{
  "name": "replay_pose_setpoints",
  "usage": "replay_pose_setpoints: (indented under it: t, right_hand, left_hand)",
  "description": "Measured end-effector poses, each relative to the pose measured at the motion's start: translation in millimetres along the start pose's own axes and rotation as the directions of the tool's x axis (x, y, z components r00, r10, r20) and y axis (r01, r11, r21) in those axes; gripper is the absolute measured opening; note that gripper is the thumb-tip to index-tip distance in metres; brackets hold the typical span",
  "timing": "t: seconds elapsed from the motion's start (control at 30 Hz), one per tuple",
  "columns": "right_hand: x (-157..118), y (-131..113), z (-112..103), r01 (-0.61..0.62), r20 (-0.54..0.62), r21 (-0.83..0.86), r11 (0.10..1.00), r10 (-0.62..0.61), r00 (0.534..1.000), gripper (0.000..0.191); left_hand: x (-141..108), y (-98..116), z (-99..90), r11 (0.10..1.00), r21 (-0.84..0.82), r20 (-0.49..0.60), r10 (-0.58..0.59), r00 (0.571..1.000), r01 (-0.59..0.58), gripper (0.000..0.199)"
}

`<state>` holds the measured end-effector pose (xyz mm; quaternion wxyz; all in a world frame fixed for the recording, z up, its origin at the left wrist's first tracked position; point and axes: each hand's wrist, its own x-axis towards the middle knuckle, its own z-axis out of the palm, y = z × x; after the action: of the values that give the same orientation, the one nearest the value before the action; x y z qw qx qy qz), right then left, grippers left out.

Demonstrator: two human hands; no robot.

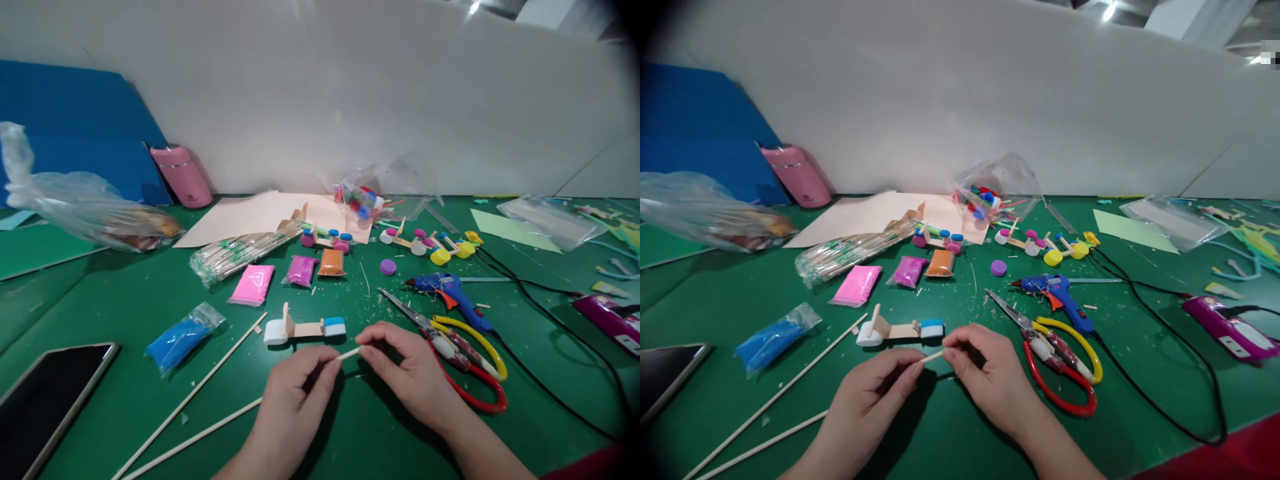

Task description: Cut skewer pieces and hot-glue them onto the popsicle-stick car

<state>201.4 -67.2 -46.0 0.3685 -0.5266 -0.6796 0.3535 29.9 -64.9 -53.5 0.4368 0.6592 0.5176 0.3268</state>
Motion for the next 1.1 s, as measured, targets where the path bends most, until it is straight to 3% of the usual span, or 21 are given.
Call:
replay_pose_setpoints:
  t: [0.1, 0.2, 0.3, 0.43, 0.6, 0.67, 0.73, 0.8, 0.87, 1.0, 1.1]
  right_hand:
    - [-13, 8, -19, -0.05, -0.188, -0.182, 0.982, 0.015, 0.982, 0.014]
    - [-38, 32, -48, -0.22, -0.38, -0.34, 0.915, 0.08, 0.921, 0.019]
    - [-61, 58, -72, -0.245, -0.328, -0.573, 0.782, 0.055, 0.943, 0.032]
    - [-68, 69, -83, -0.248, -0.192, -0.667, 0.703, 0.159, 0.968, 0.044]
    - [-54, 59, -84, -0.419, -0.22, -0.693, 0.587, 0.382, 0.898, 0.038]
    - [-53, 55, -85, -0.431, -0.207, -0.65, 0.625, 0.401, 0.893, 0.037]
    - [-56, 48, -85, -0.398, -0.161, -0.549, 0.735, 0.374, 0.913, 0.038]
    - [-59, 37, -81, -0.348, -0.077, -0.399, 0.848, 0.348, 0.934, 0.038]
    - [-62, 24, -75, -0.336, 0.022, -0.265, 0.904, 0.354, 0.935, 0.035]
    - [-68, 3, -59, -0.431, 0.111, -0.141, 0.891, 0.447, 0.888, 0.047]
    - [-77, 3, -51, -0.469, 0.131, -0.109, 0.876, 0.481, 0.867, 0.058]
  left_hand:
    - [-1, 0, -0.6, 0.999, -0.015, 0.009, -0.032, 0.999, 0.032, 0.016]
    - [-3, 0, 0.4, 0.994, -0.075, 0.047, -0.075, 0.996, 0.079, 0.019]
    - [-4, 1, 2.2, 0.964, -0.198, 0.111, -0.159, 0.981, 0.179, 0.02]
    - [-2, 2, 2.5, 0.84, -0.415, 0.261, -0.258, 0.93, 0.349, 0.02]
    - [-1, -1, -0.7, 0.609, -0.611, 0.486, -0.216, 0.847, 0.506, 0.016]
    - [0, -2, -1.6, 0.554, -0.641, 0.522, -0.193, 0.831, 0.531, 0.014]
    - [0, -3, -2.2, 0.512, -0.661, 0.545, -0.175, 0.82, 0.548, 0.014]
    - [0, -3, -2.9, 0.469, -0.682, 0.562, -0.153, 0.813, 0.561, 0.014]
    - [-1, -2, -3.9, 0.425, -0.707, 0.575, -0.121, 0.809, 0.566, 0.014]
    - [-2, 1, -6.4, 0.38, -0.75, 0.554, -0.086, 0.828, 0.541, 0.014]
    - [-3, 2, -7.7, 0.387, -0.778, 0.506, -0.083, 0.859, 0.495, 0.014]
